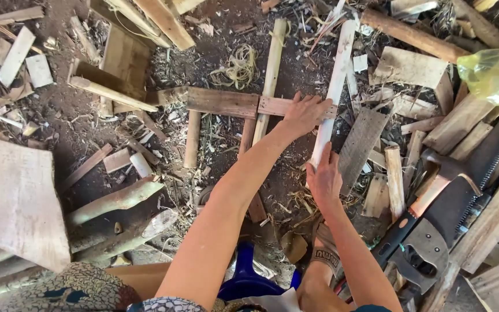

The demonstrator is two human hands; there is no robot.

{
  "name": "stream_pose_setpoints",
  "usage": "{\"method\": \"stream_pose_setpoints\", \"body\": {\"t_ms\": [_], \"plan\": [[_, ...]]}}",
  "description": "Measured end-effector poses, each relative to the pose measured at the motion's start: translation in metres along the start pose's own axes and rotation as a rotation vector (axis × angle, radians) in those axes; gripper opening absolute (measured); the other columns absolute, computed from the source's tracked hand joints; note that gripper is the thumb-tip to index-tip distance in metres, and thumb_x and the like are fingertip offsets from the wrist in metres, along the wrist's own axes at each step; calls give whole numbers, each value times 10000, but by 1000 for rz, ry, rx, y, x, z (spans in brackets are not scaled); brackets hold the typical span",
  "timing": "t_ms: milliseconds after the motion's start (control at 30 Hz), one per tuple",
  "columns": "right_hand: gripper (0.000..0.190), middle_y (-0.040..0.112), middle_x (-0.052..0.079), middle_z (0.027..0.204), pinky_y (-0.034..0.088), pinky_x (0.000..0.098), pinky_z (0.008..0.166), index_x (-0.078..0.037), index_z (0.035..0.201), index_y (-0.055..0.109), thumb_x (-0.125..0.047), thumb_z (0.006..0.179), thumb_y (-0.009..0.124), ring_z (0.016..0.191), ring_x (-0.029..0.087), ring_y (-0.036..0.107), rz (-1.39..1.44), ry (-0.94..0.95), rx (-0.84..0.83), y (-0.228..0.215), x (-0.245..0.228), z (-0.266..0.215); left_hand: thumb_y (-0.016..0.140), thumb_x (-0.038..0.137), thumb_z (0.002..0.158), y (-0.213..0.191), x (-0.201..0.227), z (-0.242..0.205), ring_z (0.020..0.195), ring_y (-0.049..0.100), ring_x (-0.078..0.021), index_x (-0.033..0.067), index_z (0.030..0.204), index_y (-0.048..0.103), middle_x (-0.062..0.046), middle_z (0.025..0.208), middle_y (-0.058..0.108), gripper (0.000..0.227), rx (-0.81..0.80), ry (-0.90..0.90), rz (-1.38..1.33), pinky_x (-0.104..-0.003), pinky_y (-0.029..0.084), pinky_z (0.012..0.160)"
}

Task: The person sits on a low stool on the workshop floor assembling a small wooden frame. They position wooden sticks and planks against a cross-shaped wood structure, hammer nails into the joints, and fit and press pieces together, adjusting the parts as the frame takes shape.

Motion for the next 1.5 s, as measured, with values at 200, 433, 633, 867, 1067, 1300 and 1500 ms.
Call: {"method": "stream_pose_setpoints", "body": {"t_ms": [200, 433, 633, 867, 1067, 1300, 1500], "plan": [[715, 469, 225, 1116, 587, 466, 594, 50, 1392, 322, -253, 838, 657, 794, 424, 649, 22, -10, 6, -6, -3, 0, 666, 286, 797, 6, -2, -2, 1152, 521, -288, 266, 1252, 460, -70, 1165, 545, 499, 88, 14, -19, -588, 168, 1076], [759, 475, 213, 1097, 577, 494, 559, 36, 1391, 329, -238, 786, 697, 755, 443, 647, 15, -29, 60, 0, 2, 2, 621, 203, 831, -4, 5, -11, 1114, 494, -344, 141, 1170, 539, -151, 1128, 536, 354, 152, 37, -152, -598, 111, 1073], [740, 478, 230, 1099, 589, 499, 577, 40, 1389, 345, -219, 790, 693, 766, 447, 646, -11, -24, 61, -1, 3, 3, 670, 244, 778, 13, -4, 2, 1136, 514, -264, 259, 1118, 554, -21, 1118, 556, 360, 141, 23, -27, -593, 145, 1076], [713, 489, 242, 1111, 579, 445, 576, 9, 1424, 328, -227, 840, 664, 770, 401, 661, -6, 33, -4, -5, 2, 4, 662, 306, 807, -8, -3, -14, 1260, 439, -235, 346, 1311, 431, -7, 1207, 558, 556, 277, -17, 100, -545, 100, 1083], [715, 476, 203, 1105, 561, 510, 597, -1, 1425, 332, -228, 835, 665, 773, 449, 641, 25, 58, -45, -15, -6, -1, 608, 94, 821, -83, 8, -143, 1005, 544, -145, 155, 1104, 563, 31, 948, 556, 293, 1009, -324, -854, -294, 394, 925], [726, 478, 193, 1096, 571, 518, 629, -16, 1433, 333, -262, 833, 660, 780, 440, 645, 0, 85, -46, -9, -7, 3, 729, 308, 781, 3, 28, -239, 804, 552, -225, 186, 948, 435, 0, 851, 419, 360, 745, -990, -232, -345, 505, 622], [712, 484, 213, 1082, 572, 489, 659, 5, 1431, 311, -244, 850, 639, 792, 423, 652, 2, 115, -87, -22, -20, 0, 753, 282, 730, 25, 47, -248, 799, 603, -296, 194, 943, 416, -10, 901, 405, 408, 745, -982, -398, -403, 539, 636]]}}
Point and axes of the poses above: each hand's wrist, its own z-axis towards the middle knuckle, its own y-axis out of the palm, x = y × z, the point moved 1 cm from there along z, towards the middle knuckle
